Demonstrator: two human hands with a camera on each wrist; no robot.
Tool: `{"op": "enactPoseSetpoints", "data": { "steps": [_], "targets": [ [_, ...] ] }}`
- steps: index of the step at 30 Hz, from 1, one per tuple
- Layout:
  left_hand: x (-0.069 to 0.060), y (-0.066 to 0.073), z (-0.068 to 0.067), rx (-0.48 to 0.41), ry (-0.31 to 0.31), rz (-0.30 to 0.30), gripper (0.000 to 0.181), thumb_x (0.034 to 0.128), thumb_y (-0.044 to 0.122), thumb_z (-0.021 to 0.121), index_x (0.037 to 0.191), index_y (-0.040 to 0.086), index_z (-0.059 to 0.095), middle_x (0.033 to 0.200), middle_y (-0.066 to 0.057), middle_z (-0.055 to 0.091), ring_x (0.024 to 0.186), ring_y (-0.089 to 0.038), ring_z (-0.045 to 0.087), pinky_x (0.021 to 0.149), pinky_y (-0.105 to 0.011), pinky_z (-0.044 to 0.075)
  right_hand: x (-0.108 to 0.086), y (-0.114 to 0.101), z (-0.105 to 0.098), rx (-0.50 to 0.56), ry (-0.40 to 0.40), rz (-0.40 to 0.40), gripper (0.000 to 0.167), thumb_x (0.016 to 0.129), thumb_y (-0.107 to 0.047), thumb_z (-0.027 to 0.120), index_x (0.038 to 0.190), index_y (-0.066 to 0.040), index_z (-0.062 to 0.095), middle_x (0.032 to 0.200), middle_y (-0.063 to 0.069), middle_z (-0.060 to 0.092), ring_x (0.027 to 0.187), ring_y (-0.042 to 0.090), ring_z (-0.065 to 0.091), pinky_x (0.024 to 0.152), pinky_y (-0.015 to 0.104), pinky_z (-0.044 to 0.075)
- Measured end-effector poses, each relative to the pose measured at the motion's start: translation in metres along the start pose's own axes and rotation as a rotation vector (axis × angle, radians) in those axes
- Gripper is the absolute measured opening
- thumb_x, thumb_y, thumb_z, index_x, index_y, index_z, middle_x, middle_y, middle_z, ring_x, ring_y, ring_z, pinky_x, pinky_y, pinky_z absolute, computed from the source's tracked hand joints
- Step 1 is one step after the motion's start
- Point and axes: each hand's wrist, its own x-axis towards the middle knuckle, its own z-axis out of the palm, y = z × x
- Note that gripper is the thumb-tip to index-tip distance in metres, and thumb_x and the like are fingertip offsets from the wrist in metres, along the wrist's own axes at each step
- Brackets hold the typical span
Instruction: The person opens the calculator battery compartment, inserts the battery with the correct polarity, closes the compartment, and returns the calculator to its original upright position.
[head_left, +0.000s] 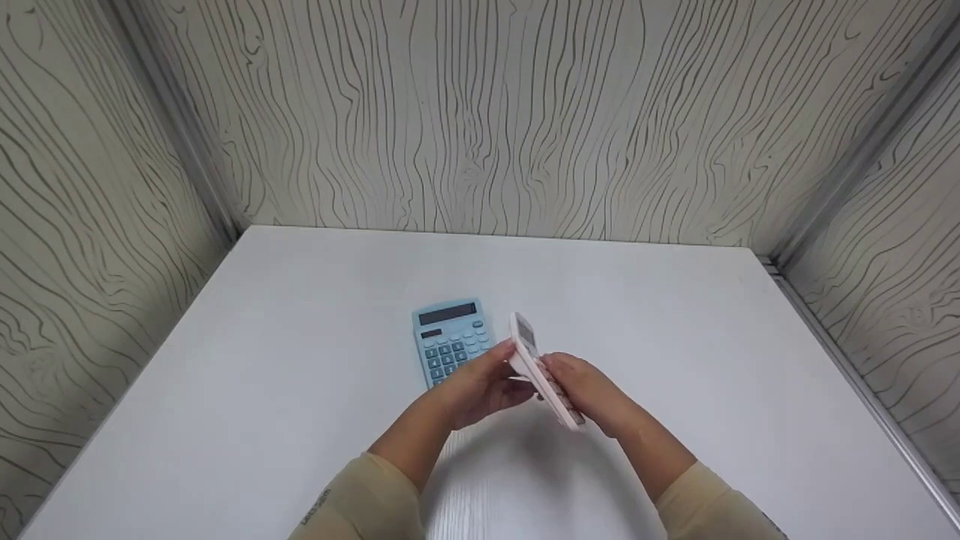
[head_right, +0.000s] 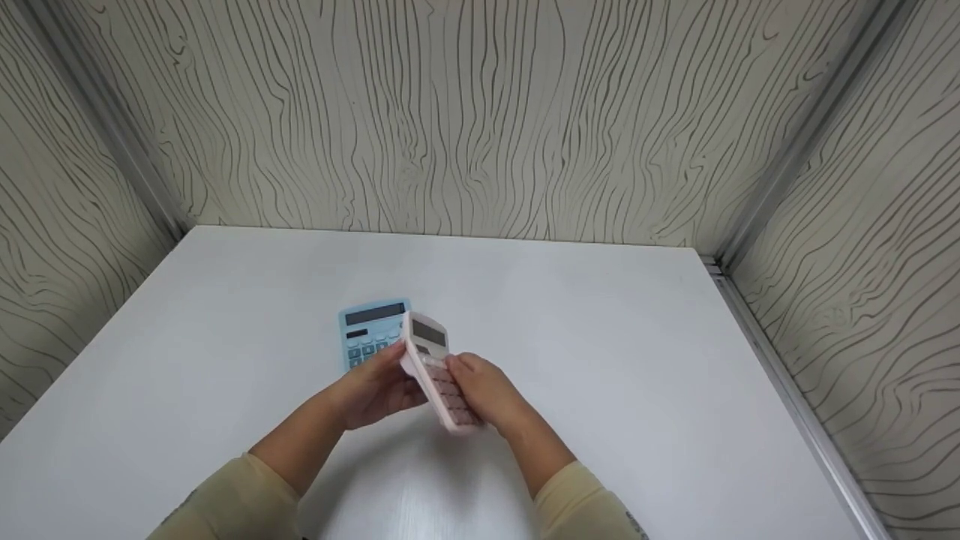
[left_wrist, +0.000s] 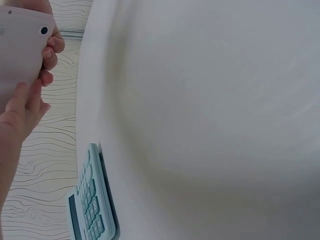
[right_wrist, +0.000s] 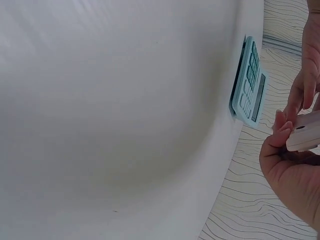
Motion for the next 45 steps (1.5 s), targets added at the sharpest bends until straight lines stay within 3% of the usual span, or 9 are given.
{"op": "enactPoseSetpoints", "data": {
  "steps": [6, 16, 22, 35, 45],
  "targets": [
    [0.001, 0.001, 0.000, -0.038, 0.047, 0.028, 0.070, 0.0866, 0.054, 0.049, 0.134, 0.005, 0.040, 0.124, -0.013, 0.054, 0.111, -0.025, 0.056, 0.093, -0.037, 0.044, 0.001, -0.003, 0.001, -0.010, 0.137, 0.078, 0.045, 0.096, -0.043, 0.039, 0.117, -0.006, 0.055, 0.095, 0.005, 0.057, 0.083, 0.017, 0.053, 0.068, 0.029, 0.047],
    [0.001, 0.003, -0.003, -0.113, 0.075, 0.102, 0.057, 0.0916, 0.046, 0.047, 0.133, 0.007, 0.045, 0.123, -0.014, 0.056, 0.110, -0.027, 0.057, 0.091, -0.038, 0.046, 0.002, -0.005, 0.003, 0.015, 0.295, 0.125, 0.042, 0.093, -0.045, 0.045, 0.116, -0.012, 0.055, 0.095, 0.005, 0.057, 0.081, 0.018, 0.051, 0.065, 0.028, 0.043],
    [0.000, 0.006, -0.005, -0.136, 0.101, 0.114, 0.053, 0.0930, 0.045, 0.044, 0.133, 0.010, 0.046, 0.123, -0.013, 0.057, 0.109, -0.027, 0.057, 0.089, -0.038, 0.047, 0.002, -0.007, 0.002, 0.061, 0.323, 0.115, 0.035, 0.095, -0.037, 0.046, 0.118, -0.012, 0.054, 0.094, 0.007, 0.057, 0.079, 0.018, 0.052, 0.064, 0.028, 0.044],
    [0.004, 0.004, -0.009, -0.059, 0.217, 0.060, 0.049, 0.0971, 0.045, 0.032, 0.129, 0.012, 0.048, 0.110, -0.012, 0.063, 0.099, -0.025, 0.063, 0.081, -0.036, 0.051, 0.001, -0.001, -0.005, 0.148, 0.369, 0.106, 0.031, 0.100, -0.018, 0.031, 0.121, -0.011, 0.052, 0.096, 0.007, 0.055, 0.081, 0.019, 0.052, 0.065, 0.027, 0.044],
    [0.006, 0.006, -0.008, 0.006, 0.313, 0.064, 0.041, 0.1000, 0.038, 0.028, 0.128, 0.015, 0.047, 0.111, -0.007, 0.062, 0.098, -0.020, 0.063, 0.081, -0.031, 0.052, 0.000, -0.003, -0.011, 0.183, 0.375, 0.100, 0.030, 0.100, -0.016, 0.034, 0.126, -0.012, 0.047, 0.102, 0.010, 0.056, 0.085, 0.019, 0.057, 0.068, 0.026, 0.050]
  ]
}}
